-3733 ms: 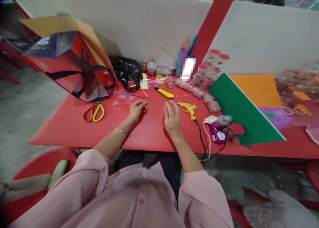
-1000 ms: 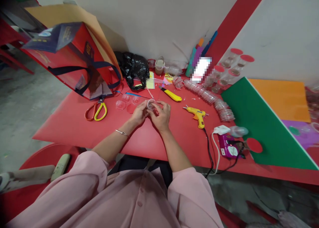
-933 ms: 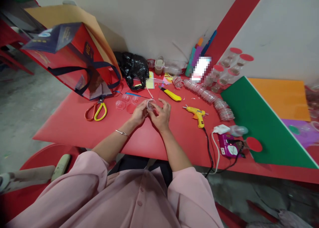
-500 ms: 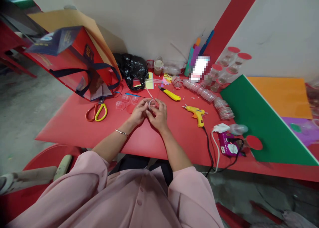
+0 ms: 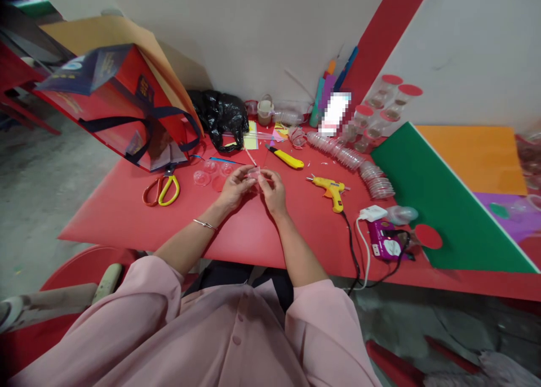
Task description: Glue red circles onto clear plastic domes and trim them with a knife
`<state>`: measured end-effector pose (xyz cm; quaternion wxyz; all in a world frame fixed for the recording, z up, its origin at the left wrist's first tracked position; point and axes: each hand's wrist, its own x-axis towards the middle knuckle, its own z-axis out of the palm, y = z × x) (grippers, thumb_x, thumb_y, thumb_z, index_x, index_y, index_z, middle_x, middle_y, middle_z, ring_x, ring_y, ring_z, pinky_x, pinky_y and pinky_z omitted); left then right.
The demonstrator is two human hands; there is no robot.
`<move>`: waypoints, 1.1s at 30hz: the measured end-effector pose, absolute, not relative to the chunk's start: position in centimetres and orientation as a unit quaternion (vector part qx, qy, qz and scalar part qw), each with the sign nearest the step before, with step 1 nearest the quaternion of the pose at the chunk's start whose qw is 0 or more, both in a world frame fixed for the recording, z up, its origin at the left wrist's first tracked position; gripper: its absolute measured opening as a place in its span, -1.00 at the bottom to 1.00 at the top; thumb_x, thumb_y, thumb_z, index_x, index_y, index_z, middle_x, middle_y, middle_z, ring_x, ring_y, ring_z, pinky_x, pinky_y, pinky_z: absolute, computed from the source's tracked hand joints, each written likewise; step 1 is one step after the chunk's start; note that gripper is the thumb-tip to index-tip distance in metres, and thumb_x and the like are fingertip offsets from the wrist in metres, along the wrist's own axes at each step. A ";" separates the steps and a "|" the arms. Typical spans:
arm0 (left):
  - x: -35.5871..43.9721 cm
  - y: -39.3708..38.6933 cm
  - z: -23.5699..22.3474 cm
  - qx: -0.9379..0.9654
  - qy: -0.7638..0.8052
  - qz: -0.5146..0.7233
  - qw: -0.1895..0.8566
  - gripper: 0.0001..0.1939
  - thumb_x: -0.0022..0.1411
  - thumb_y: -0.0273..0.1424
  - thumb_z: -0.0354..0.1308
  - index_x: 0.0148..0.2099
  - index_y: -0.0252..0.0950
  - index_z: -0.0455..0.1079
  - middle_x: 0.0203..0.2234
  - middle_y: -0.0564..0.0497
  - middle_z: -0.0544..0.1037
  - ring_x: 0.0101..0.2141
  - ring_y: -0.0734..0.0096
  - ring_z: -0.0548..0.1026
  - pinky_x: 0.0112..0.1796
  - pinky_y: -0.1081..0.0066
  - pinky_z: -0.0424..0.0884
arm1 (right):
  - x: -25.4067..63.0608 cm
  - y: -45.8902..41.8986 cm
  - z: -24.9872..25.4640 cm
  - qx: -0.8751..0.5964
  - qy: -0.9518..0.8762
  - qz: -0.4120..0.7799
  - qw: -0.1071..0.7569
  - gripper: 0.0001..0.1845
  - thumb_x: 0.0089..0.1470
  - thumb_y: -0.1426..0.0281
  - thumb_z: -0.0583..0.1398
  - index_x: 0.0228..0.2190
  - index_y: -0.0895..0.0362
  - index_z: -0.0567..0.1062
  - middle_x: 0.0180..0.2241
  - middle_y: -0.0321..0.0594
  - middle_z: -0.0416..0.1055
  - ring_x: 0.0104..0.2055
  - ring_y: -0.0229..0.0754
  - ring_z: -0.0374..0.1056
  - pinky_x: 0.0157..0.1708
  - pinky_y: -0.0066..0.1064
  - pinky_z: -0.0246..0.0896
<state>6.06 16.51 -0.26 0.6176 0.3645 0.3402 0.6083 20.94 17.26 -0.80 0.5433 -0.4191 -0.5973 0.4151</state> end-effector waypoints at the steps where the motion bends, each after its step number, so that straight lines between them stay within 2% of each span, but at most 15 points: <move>1: 6.1 16.4 -0.2 0.366 0.344 0.606 0.617 -0.36 -0.03 -0.31 0.56 0.11 -0.18 0.49 -0.13 -0.02 0.62 -0.39 0.54 0.52 -0.36 0.46 0.52 | 20.8 17.2 -0.8 -0.423 -0.582 0.421 0.551 -0.65 0.24 0.07 0.23 -0.05 -0.02 0.55 -0.01 -0.14 0.52 0.04 -0.08 0.46 0.03 -0.13 0.43; 4: 6.2 16.3 -0.1 0.369 0.352 0.605 0.612 -0.35 -0.04 -0.31 0.56 0.12 -0.18 0.50 -0.14 -0.03 0.63 -0.40 0.54 0.50 -0.34 0.44 0.51 | 20.5 17.2 -0.9 -0.422 -0.543 0.429 0.586 -0.65 0.15 0.08 0.33 -0.11 0.00 0.54 -0.11 -0.19 0.56 -0.08 -0.14 0.49 -0.01 -0.20 0.42; 8: 6.2 16.5 0.1 0.367 0.353 0.630 0.586 -0.34 -0.11 -0.39 0.57 0.08 -0.16 0.51 0.03 -0.04 0.58 -0.30 0.54 0.51 -0.27 0.48 0.50 | 20.4 17.5 -1.1 -0.417 -0.517 0.453 0.595 -0.60 0.13 0.07 0.33 -0.07 -0.01 0.51 -0.12 -0.21 0.58 -0.10 -0.16 0.52 -0.04 -0.26 0.44; 12: 6.3 16.5 0.1 0.368 0.363 0.618 0.593 -0.29 -0.13 -0.41 0.56 0.11 -0.15 0.48 0.11 -0.06 0.52 -0.23 0.48 0.53 -0.31 0.49 0.51 | 20.6 17.6 -1.2 -0.432 -0.470 0.505 0.582 -0.53 0.10 0.02 0.34 -0.03 -0.03 0.51 -0.23 -0.27 0.57 -0.25 -0.19 0.51 -0.32 -0.39 0.43; 17: 6.7 16.2 0.2 0.365 0.363 0.594 0.619 -0.22 -0.12 -0.42 0.57 0.18 -0.18 0.42 -0.04 -0.05 0.58 -0.25 0.44 0.56 -0.26 0.44 0.54 | 20.6 17.6 -1.4 -0.408 -0.442 0.541 0.588 -0.52 0.04 0.06 0.39 -0.05 -0.03 0.53 -0.26 -0.31 0.55 -0.37 -0.27 0.45 -0.44 -0.46 0.37; 23: 6.9 16.2 0.6 0.361 0.362 0.602 0.613 -0.23 -0.15 -0.42 0.58 0.14 -0.20 0.43 -0.01 -0.09 0.58 -0.19 0.36 0.59 -0.23 0.41 0.54 | 20.7 17.8 -1.3 -0.419 -0.431 0.548 0.582 -0.56 0.06 0.08 0.36 -0.06 -0.03 0.54 -0.30 -0.36 0.55 -0.49 -0.34 0.34 -0.54 -0.50 0.24; 28: 6.8 16.2 0.7 0.359 0.364 0.601 0.614 -0.25 -0.17 -0.41 0.58 0.11 -0.22 0.43 -0.07 -0.06 0.60 -0.23 0.39 0.58 -0.25 0.41 0.54 | 20.7 17.8 -1.1 -0.424 -0.424 0.550 0.581 -0.61 0.05 0.11 0.36 -0.10 -0.04 0.57 -0.32 -0.37 0.54 -0.50 -0.36 0.32 -0.57 -0.52 0.21; 33: 6.8 16.2 0.6 0.349 0.367 0.606 0.613 -0.25 -0.18 -0.41 0.57 0.11 -0.23 0.43 -0.16 -0.02 0.62 -0.28 0.41 0.57 -0.26 0.40 0.54 | 20.6 17.6 -0.7 -0.441 -0.434 0.536 0.574 -0.56 0.02 0.04 0.37 -0.11 -0.02 0.57 -0.20 -0.32 0.57 -0.47 -0.35 0.32 -0.55 -0.50 0.24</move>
